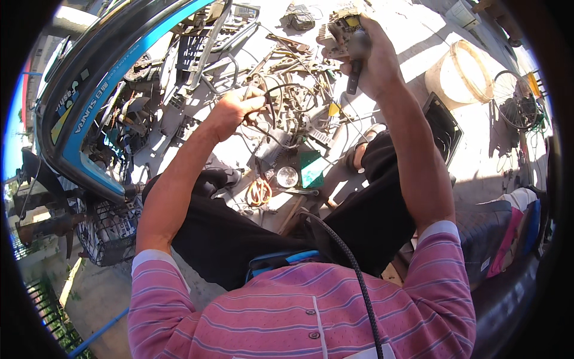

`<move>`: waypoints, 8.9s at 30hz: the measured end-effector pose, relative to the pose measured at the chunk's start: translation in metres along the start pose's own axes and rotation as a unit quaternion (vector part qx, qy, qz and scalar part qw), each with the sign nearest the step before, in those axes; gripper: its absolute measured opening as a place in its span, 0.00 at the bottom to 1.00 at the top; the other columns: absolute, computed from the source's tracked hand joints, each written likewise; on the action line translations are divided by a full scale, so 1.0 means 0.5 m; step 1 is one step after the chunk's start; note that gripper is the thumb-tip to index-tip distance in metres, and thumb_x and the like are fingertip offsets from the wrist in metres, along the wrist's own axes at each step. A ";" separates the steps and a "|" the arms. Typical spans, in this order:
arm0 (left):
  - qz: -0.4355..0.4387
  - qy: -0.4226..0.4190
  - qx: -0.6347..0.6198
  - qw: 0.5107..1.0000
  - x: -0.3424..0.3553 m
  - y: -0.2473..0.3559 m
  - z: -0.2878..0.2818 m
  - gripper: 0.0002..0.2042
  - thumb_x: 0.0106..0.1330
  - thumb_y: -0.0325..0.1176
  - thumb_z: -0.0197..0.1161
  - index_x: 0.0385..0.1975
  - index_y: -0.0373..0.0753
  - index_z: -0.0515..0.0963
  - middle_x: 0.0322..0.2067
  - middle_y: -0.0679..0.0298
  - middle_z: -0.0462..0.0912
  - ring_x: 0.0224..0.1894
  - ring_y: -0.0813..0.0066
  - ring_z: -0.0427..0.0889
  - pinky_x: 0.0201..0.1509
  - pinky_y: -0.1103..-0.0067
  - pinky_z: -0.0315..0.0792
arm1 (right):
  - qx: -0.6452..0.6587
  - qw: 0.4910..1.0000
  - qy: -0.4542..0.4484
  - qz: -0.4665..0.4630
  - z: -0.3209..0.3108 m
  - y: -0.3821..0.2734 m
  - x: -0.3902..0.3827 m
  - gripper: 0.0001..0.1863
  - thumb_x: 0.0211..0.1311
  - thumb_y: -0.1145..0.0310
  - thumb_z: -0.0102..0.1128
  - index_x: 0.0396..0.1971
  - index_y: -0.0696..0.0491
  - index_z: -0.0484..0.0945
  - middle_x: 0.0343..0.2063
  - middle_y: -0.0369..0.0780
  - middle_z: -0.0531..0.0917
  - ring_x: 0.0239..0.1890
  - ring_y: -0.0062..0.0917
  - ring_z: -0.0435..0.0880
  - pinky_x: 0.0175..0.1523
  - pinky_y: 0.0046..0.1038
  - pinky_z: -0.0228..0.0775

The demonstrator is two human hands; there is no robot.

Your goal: The person disassembles a small electronic device using a screwdriver, removes the internal components, and uses pliers to cut a wire. They then reassemble the device and secure it with screws.

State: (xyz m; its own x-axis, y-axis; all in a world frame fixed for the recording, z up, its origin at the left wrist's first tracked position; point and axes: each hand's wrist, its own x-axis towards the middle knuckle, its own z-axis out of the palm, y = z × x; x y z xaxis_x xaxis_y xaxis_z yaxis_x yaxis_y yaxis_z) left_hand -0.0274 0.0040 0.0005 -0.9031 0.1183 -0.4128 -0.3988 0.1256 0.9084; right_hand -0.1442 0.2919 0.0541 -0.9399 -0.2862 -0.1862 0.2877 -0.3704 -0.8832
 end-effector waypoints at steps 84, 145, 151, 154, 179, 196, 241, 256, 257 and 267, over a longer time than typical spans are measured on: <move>0.034 0.062 -0.233 0.970 -0.100 0.010 0.010 0.17 0.70 0.46 0.66 0.40 0.35 0.78 0.31 0.62 0.84 0.27 0.79 0.83 0.28 0.82 0.78 | -0.335 0.896 -0.259 0.135 0.159 0.139 -0.110 0.31 0.66 0.38 0.60 0.29 0.57 0.81 0.15 0.31 0.71 0.18 0.15 0.68 0.23 0.25 0.59; 0.031 0.150 -0.160 0.975 -0.080 -0.046 -0.028 0.14 0.74 0.42 0.60 0.49 0.39 0.78 0.37 0.66 0.87 0.33 0.72 0.89 0.25 0.83 0.77 | -0.495 0.799 0.342 0.004 -0.679 -0.215 -0.308 0.16 0.67 0.69 0.52 0.50 0.55 0.82 0.32 0.39 0.88 0.22 0.17 0.80 0.32 0.22 0.76; 0.028 0.149 -0.143 0.978 -0.079 -0.092 -0.083 0.14 0.73 0.42 0.61 0.49 0.38 0.78 0.34 0.64 0.86 0.30 0.75 0.87 0.25 0.82 0.77 | -0.259 0.886 0.382 0.029 -0.654 -0.194 -0.305 0.16 0.70 0.73 0.48 0.53 0.59 0.78 0.29 0.36 0.82 0.19 0.14 0.74 0.21 0.18 0.65; 0.019 0.143 -0.115 0.983 -0.088 -0.052 -0.044 0.15 0.71 0.44 0.63 0.48 0.41 0.78 0.33 0.67 0.84 0.28 0.77 0.85 0.25 0.81 0.78 | -0.144 0.905 0.390 0.091 -0.691 -0.156 -0.307 0.14 0.70 0.74 0.46 0.50 0.60 0.78 0.28 0.36 0.81 0.18 0.14 0.71 0.19 0.19 0.63; 0.079 0.163 -0.105 0.978 -0.105 -0.075 -0.026 0.12 0.67 0.37 0.70 0.35 0.38 0.75 0.26 0.68 0.77 0.23 0.81 0.76 0.25 0.80 0.75 | -0.160 0.894 0.416 0.051 -0.647 -0.034 -0.179 0.12 0.69 0.71 0.51 0.47 0.55 0.80 0.25 0.38 0.82 0.16 0.18 0.72 0.17 0.22 0.62; 0.081 0.124 -0.071 0.986 -0.120 -0.060 0.005 0.18 0.64 0.43 0.73 0.39 0.36 0.76 0.30 0.65 0.80 0.31 0.79 0.78 0.36 0.79 0.75 | -0.160 0.902 0.342 -0.211 -0.533 -0.362 -0.135 0.13 0.66 0.73 0.53 0.48 0.58 0.80 0.26 0.38 0.82 0.16 0.15 0.70 0.18 0.20 0.60; 0.132 0.150 -0.118 0.973 -0.072 -0.040 0.020 0.22 0.66 0.46 0.71 0.44 0.32 0.76 0.35 0.64 0.81 0.37 0.82 0.77 0.42 0.82 0.73 | -0.204 0.940 -0.215 0.168 0.117 0.150 -0.062 0.16 0.76 0.53 0.54 0.41 0.51 0.78 0.25 0.32 0.82 0.23 0.17 0.80 0.27 0.20 0.70; 0.088 0.127 -0.157 0.975 -0.047 0.016 -0.015 0.24 0.73 0.53 0.60 0.46 0.33 0.75 0.34 0.61 0.83 0.32 0.75 0.84 0.35 0.77 0.77 | -0.112 0.975 -0.135 0.134 0.102 0.145 -0.008 0.15 0.73 0.53 0.53 0.35 0.50 0.73 0.23 0.29 0.71 0.22 0.15 0.68 0.25 0.20 0.56; 0.084 0.136 -0.173 0.972 -0.039 0.012 -0.021 0.21 0.74 0.51 0.58 0.45 0.34 0.75 0.34 0.61 0.83 0.33 0.74 0.84 0.36 0.77 0.77 | -0.102 0.977 -0.137 0.128 0.095 0.135 -0.001 0.16 0.73 0.53 0.52 0.41 0.52 0.75 0.27 0.31 0.77 0.22 0.16 0.69 0.25 0.20 0.57; 0.116 0.040 0.415 0.902 0.058 -0.260 -0.026 0.12 0.61 0.44 0.67 0.31 0.42 0.80 0.20 0.61 0.76 0.24 0.67 0.77 0.31 0.69 0.69 | 0.027 0.993 -0.079 0.086 0.061 0.085 -0.024 0.15 0.70 0.54 0.61 0.37 0.49 0.71 0.25 0.33 0.74 0.23 0.18 0.74 0.25 0.22 0.60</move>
State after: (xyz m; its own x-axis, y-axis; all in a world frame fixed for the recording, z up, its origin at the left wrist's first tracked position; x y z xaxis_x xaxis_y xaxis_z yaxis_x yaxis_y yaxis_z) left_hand -0.0037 -0.0215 -0.1285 -0.9685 0.1692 -0.1829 0.0284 0.8041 0.5938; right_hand -0.1152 0.2525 0.0321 -0.8371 -0.4819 -0.2590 0.4546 -0.3494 -0.8193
